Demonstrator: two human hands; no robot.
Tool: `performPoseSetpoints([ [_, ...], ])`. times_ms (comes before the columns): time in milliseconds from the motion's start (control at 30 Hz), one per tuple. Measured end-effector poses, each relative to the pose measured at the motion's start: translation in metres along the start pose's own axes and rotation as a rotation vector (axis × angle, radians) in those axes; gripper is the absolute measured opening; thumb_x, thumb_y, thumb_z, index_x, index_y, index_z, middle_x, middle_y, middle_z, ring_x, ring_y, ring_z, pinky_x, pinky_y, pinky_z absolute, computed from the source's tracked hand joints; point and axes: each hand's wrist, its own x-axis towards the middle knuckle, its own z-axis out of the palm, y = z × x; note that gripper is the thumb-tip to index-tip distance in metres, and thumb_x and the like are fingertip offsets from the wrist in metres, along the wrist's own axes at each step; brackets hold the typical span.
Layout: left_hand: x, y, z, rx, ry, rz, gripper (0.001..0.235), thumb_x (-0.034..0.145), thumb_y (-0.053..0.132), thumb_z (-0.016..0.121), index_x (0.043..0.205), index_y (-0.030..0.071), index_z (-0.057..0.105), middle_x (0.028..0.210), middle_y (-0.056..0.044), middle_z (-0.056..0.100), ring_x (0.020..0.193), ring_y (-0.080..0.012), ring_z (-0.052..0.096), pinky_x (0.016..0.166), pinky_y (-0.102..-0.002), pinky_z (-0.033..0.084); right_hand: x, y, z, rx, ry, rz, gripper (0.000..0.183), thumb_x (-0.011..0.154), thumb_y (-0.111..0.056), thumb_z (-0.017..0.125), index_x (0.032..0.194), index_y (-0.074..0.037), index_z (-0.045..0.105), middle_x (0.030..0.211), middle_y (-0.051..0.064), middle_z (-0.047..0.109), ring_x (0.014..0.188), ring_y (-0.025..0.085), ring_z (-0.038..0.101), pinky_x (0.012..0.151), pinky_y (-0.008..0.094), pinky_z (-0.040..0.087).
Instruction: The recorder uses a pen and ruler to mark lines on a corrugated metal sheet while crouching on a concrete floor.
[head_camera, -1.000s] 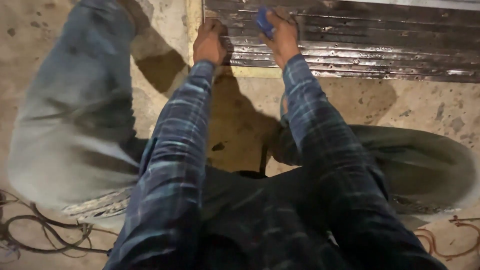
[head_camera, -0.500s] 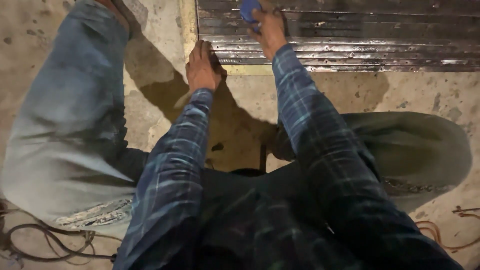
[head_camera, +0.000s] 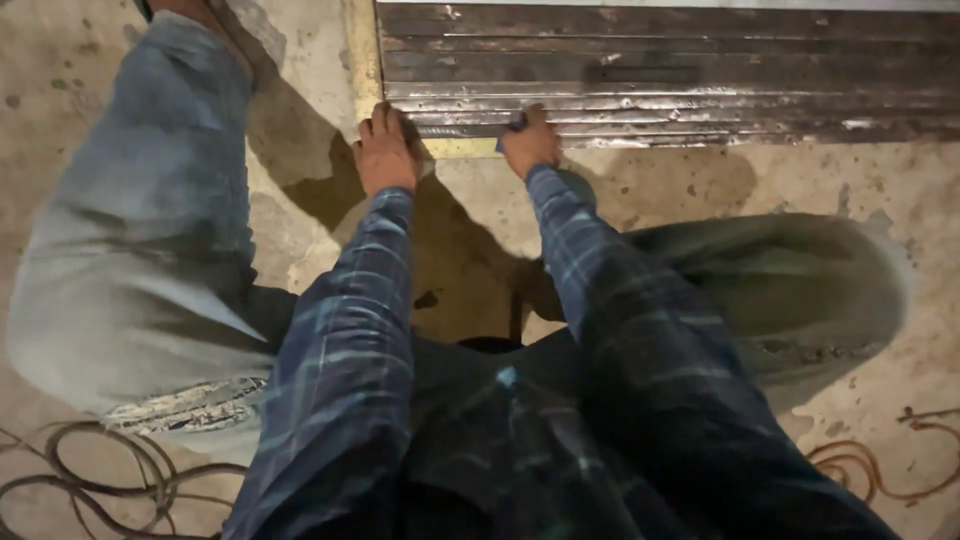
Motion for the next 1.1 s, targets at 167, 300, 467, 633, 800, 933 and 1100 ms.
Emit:
performPoseSetpoints([
  [167,0.012,-0.016,0.031,0.063,0.056,0.066,0.056,0.081,0.018,0.072,0.135,0.011,0.060,0.137,-0.017,0.055,0.124,-0.0368,0.052,0.097,-0.051,0.049,0.024,0.028,0.031,-0.194,-0.015,-0.128,0.050,0.082,-0.033,0.064,0.124,-0.007,0.061,0.130,0.023,0.064,0.121,0.046,0.059,0.104,0.052,0.047],
  [300,0.015,0.018,-0.022,-0.113,-0.038,0.044,0.040,0.090,0.030,0.075,0.126,0.014,0.065,0.134,-0.013,0.058,0.127,-0.0367,0.053,0.102,-0.052,0.050,0.012,0.019,0.016,-0.175,0.055,-0.101,0.059,0.080,-0.034,0.067,0.132,-0.008,0.059,0.134,0.025,0.060,0.121,0.047,0.057,0.106,0.052,0.044],
  [467,0.030,-0.021,0.023,-0.030,-0.038,-0.016,0.060,0.078,0.041,0.083,0.124,0.007,0.065,0.126,-0.019,0.060,0.119,-0.0424,0.053,0.098,-0.052,0.048,0.023,0.028,0.026,-0.154,-0.269,-0.076,0.069,0.074,-0.049,0.074,0.131,-0.014,0.059,0.140,0.019,0.056,0.131,0.040,0.051,0.112,0.051,0.038],
  [633,0.022,0.005,0.008,-0.250,0.016,0.108,0.047,0.083,0.046,0.079,0.108,0.006,0.077,0.108,-0.022,0.073,0.102,-0.0444,0.066,0.090,-0.055,0.052,0.021,0.062,0.052,-0.443,-0.142,-0.188,0.070,0.091,-0.042,0.061,0.146,-0.001,0.047,0.154,0.030,0.042,0.138,0.055,0.042,0.109,0.073,0.033],
  [800,0.051,-0.029,0.049,0.051,0.030,0.057,0.066,0.085,0.062,0.077,0.121,0.006,0.074,0.122,-0.023,0.069,0.120,-0.0441,0.057,0.105,-0.059,0.045,-0.002,0.005,-0.005,-0.243,-0.243,-0.144,0.073,0.083,-0.032,0.066,0.146,0.000,0.048,0.158,0.026,0.038,0.141,0.050,0.040,0.113,0.068,0.031],
  [933,0.050,-0.018,0.040,0.038,0.119,-0.083,0.085,0.075,0.067,0.079,0.125,0.000,0.069,0.123,-0.030,0.063,0.111,-0.0517,0.053,0.092,-0.061,0.047,-0.013,-0.002,-0.028,-0.068,-0.407,-0.096,0.063,0.084,-0.025,0.064,0.143,-0.006,0.057,0.156,0.021,0.048,0.140,0.039,0.053,0.113,0.050,0.046],
  [1100,0.041,-0.011,0.044,0.066,-0.034,0.060,0.061,0.081,0.063,0.072,0.106,0.007,0.080,0.108,-0.021,0.075,0.101,-0.0421,0.070,0.090,-0.055,0.053,0.018,0.092,0.057,-0.324,-0.402,-0.226,0.055,0.088,-0.037,0.066,0.141,-0.023,0.056,0.156,0.012,0.040,0.144,0.054,0.027,0.110,0.076,0.022],
])
